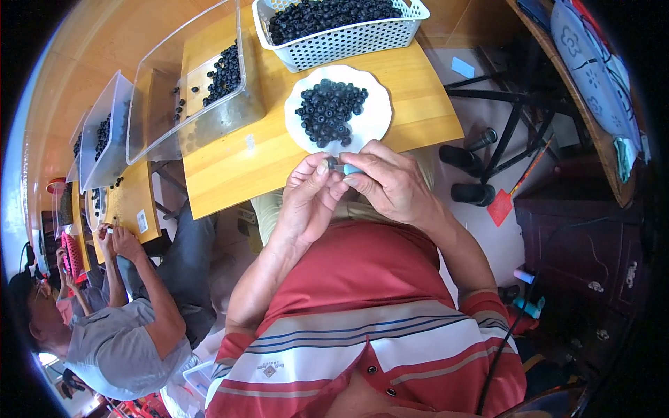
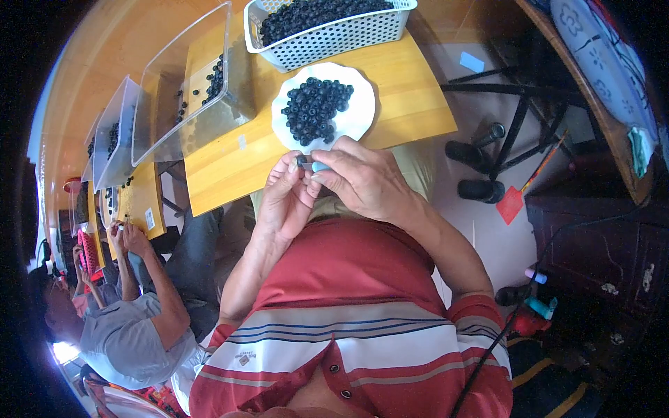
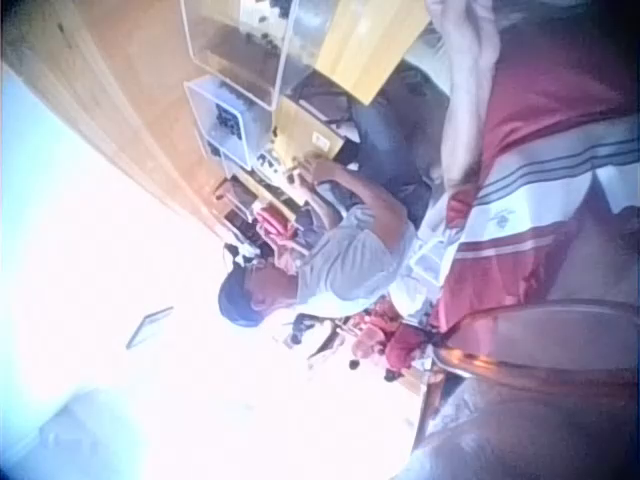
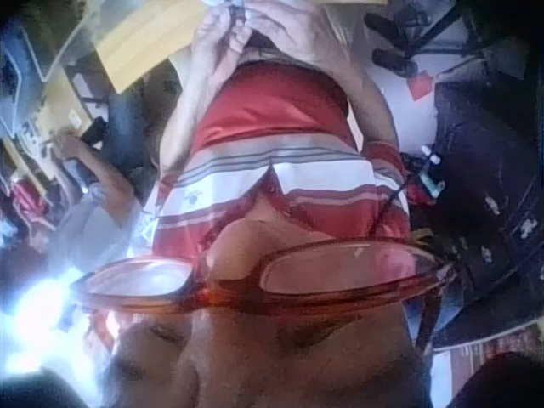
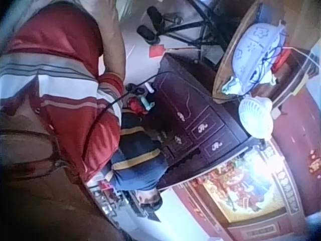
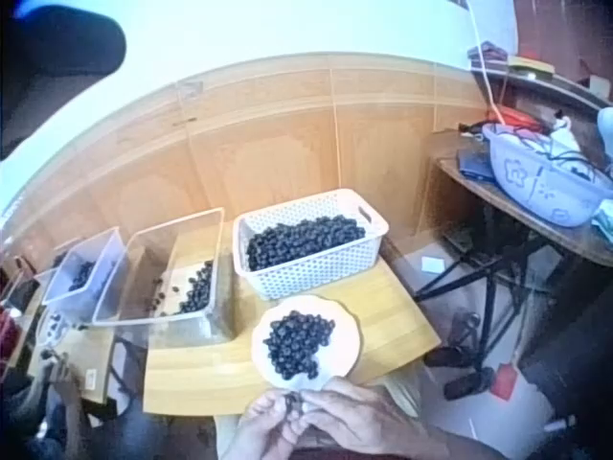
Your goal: The person sorts small black objects by hand, taking them from a plate and placing them into different plastic bins on a table.
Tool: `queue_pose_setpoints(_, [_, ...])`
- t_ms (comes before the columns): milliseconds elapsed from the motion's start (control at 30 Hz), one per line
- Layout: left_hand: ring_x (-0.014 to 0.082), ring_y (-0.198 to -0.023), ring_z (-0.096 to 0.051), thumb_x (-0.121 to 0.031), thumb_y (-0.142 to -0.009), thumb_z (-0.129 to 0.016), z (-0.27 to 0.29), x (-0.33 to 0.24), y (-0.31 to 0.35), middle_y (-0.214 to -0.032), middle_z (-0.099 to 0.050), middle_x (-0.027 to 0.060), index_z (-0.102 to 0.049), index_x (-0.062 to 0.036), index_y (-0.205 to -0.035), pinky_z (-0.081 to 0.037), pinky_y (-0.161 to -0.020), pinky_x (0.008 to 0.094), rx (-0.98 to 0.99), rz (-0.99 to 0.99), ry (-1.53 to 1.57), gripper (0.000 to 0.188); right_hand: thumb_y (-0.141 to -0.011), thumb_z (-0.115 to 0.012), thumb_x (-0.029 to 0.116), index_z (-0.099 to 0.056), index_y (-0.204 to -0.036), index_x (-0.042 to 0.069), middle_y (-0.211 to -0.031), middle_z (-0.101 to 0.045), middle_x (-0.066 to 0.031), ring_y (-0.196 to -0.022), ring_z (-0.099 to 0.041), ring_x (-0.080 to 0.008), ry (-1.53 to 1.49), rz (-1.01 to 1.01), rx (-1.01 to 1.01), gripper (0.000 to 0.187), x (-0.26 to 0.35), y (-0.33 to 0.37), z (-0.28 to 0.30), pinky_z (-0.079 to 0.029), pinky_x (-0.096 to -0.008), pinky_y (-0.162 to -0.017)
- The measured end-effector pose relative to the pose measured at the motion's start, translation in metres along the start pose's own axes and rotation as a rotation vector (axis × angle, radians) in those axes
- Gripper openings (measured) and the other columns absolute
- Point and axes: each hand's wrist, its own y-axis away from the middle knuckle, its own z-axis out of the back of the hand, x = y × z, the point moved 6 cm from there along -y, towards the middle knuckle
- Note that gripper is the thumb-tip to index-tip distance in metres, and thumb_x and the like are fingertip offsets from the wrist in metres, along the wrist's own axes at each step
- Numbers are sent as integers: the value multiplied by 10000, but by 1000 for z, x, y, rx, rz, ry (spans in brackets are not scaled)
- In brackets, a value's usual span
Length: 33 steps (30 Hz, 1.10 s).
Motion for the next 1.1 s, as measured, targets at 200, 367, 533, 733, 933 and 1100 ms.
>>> queue_pose_setpoints(200, [124, -875, -665, -95, -953, -628, -1, 1, 0, -1000, -693, 53, -643, -62, -1127, -586, -830, 303, -11, 5, 17, 178, -867, -705, 149, -659, -1089, -13, -877, -613, -117, -736, -659, -278, 21, 13, -10, 278, 1, 0, 0, -517, -354, -626])
queue_pose_setpoints(367, [127, -887, -669, -91, -955, -622, 0, 3, 0, -1003, -694, 56, -640, -61, -1135, -586, -831, 309, -20, 27, 18, 184, -874, -697, 160, -659, -1088, -9, -876, -610, -115, -728, -655, -278, 27, 29, -20, 275, 1, 0, 1, -512, -357, -617])
queue_pose_setpoints(533, [131, -895, -670, -90, -956, -619, 0, 3, 0, -1001, -694, 61, -640, -56, -1135, -586, -831, 311, -17, 37, 34, 183, -890, -687, 144, -664, -1099, -32, -860, -608, -121, -706, -647, -267, 36, 37, -9, 274, 4, 0, 2, -509, -336, -615])
queue_pose_setpoints(733, [137, -908, -654, -106, -956, -624, -13, 5, 4, -1018, -683, 58, -646, -44, -1102, -591, -816, 304, 113, 49, 14, 161, -907, -665, 123, -662, -1104, -35, -866, -613, -137, -752, -648, -267, 56, -52, -20, 252, -8, 0, 4, -506, -332, -658])
queue_pose_setpoints(933, [137, -904, -656, -108, -956, -623, -5, 3, 2, -1010, -683, 56, -635, -46, -1113, -593, -806, 300, 22, 25, 24, 169, -908, -658, 149, -657, -1081, -23, -868, -622, -143, -737, -645, -295, -43, -26, -47, 244, -4, 2, 5, -507, -373, -645])
queue_pose_setpoints(1100, [133, -883, -664, -102, -958, -619, -1, 5, 2, -997, -688, 53, -630, -51, -1127, -592, -810, 301, 7, 31, 33, 177, -924, -650, 149, -654, -1112, -41, -881, -625, -141, -777, -649, -274, -49, -43, 11, 267, -2, 5, 1, -507, -339, -679])
